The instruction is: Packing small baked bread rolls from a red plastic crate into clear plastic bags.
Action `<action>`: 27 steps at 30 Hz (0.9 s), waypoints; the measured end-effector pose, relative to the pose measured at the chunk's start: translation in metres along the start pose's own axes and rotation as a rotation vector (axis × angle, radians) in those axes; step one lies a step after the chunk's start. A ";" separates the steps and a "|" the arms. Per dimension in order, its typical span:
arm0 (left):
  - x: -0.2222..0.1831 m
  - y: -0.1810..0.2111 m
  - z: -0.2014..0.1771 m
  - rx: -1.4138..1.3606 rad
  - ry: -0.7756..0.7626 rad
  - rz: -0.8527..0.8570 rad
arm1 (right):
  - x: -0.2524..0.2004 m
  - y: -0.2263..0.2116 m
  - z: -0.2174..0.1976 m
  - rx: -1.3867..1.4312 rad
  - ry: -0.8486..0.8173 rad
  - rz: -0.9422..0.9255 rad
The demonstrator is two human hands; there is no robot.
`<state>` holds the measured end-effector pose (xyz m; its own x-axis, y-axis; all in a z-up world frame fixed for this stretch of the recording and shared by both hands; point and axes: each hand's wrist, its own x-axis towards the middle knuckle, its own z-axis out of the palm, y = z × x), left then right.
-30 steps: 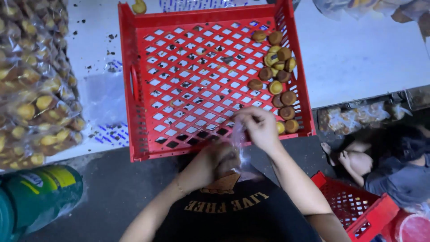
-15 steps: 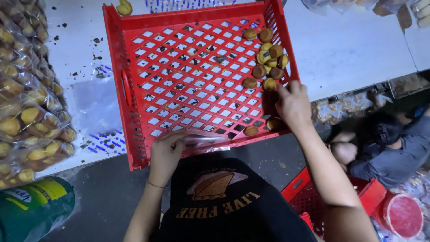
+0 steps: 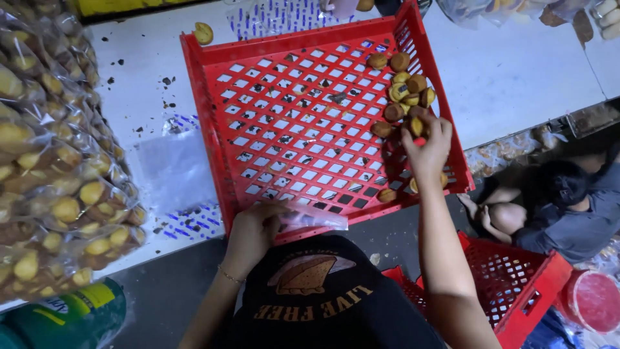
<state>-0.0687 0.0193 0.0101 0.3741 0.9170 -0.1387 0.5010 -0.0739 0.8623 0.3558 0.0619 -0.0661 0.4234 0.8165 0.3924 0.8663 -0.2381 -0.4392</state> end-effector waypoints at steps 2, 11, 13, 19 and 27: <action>0.002 -0.008 -0.006 -0.079 -0.040 0.006 | 0.012 -0.033 0.018 0.126 0.051 -0.094; 0.027 -0.004 -0.024 -0.358 -0.245 -0.298 | 0.009 0.001 0.084 -0.045 0.244 -0.278; 0.037 -0.001 -0.020 -0.385 -0.226 -0.246 | 0.007 0.031 0.097 -0.134 0.175 -0.365; 0.075 0.033 0.012 -0.189 -0.198 -0.095 | 0.039 0.000 0.073 -0.036 -0.042 -0.248; 0.140 -0.018 0.072 -0.164 -0.529 -0.007 | -0.039 -0.117 0.005 0.757 -0.747 0.126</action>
<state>0.0307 0.1203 -0.0600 0.7334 0.5917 -0.3345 0.3929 0.0325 0.9190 0.2368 0.0603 -0.0344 0.0064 0.9849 -0.1728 0.3292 -0.1652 -0.9297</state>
